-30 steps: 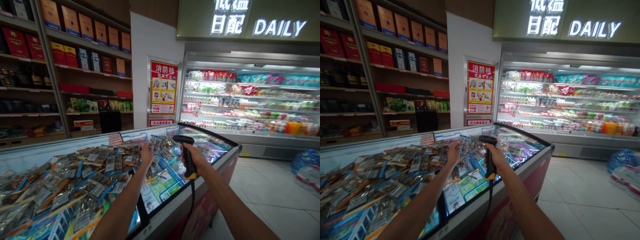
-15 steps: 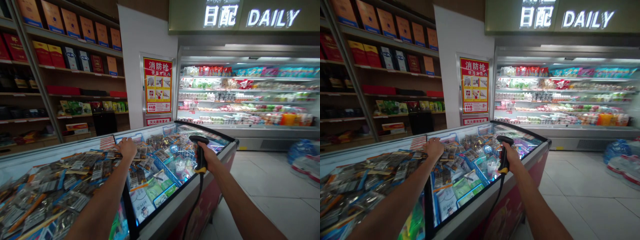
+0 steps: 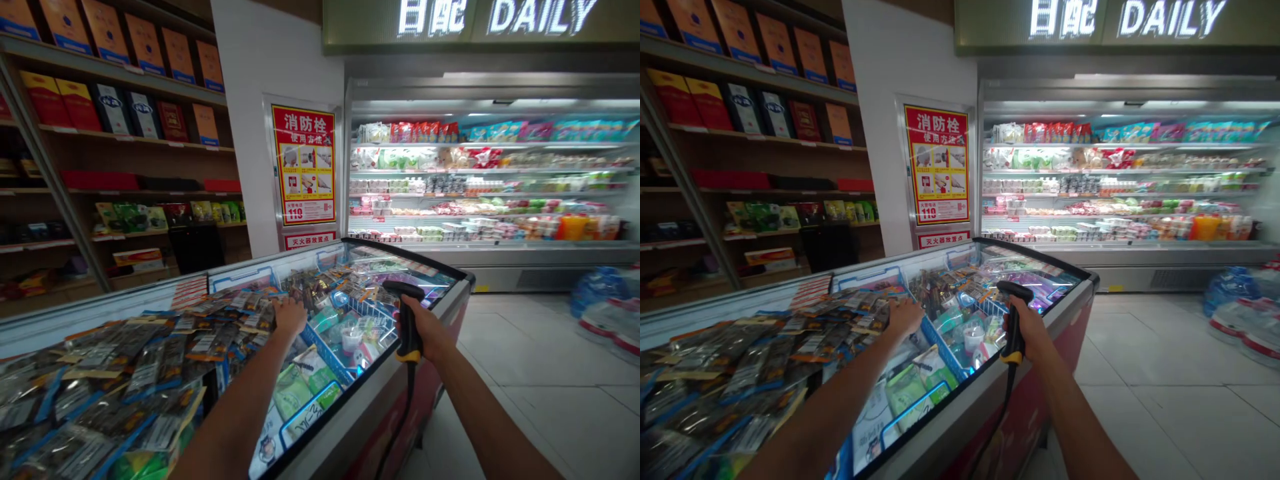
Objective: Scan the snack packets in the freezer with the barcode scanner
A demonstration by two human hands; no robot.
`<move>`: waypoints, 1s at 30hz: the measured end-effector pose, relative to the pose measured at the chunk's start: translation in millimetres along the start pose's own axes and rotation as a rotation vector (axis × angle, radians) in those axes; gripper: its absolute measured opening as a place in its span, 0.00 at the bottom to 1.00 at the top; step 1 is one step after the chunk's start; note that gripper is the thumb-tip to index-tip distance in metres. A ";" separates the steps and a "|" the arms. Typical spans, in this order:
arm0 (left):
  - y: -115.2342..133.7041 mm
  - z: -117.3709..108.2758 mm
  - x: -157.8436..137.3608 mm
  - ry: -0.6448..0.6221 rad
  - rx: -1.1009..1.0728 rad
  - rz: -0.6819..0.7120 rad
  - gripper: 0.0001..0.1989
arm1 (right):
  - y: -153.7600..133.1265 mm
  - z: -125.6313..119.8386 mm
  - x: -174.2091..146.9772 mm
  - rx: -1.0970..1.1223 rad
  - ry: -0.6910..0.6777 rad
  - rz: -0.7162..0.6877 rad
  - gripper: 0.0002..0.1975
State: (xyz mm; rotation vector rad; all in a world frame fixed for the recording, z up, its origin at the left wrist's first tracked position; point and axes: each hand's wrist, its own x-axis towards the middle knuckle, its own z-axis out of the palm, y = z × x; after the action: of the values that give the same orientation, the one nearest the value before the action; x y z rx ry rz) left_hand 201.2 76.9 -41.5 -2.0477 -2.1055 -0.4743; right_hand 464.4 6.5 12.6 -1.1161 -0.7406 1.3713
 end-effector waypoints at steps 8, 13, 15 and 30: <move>-53.1 -32.4 -5.2 -0.042 0.098 -0.125 0.11 | -2.4 0.2 -0.3 -0.027 -0.016 0.031 0.09; -67.1 -44.7 -5.8 -0.063 0.087 -0.188 0.11 | -9.1 -14.0 -4.0 -0.018 -0.014 0.025 0.08; -78.3 -51.6 -7.6 -0.070 0.078 -0.209 0.12 | -12.2 -20.6 -6.3 0.000 -0.005 0.022 0.07; 25.9 -44.4 35.0 -0.032 -0.008 -0.005 0.14 | -16.9 -40.8 -7.9 -0.002 0.006 -0.062 0.10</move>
State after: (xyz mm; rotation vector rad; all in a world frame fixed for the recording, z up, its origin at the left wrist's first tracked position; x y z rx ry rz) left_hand 220.9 95.1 14.6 -2.0687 -2.1302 -0.4552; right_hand 507.3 -6.0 15.5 -1.0893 -0.7668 1.3148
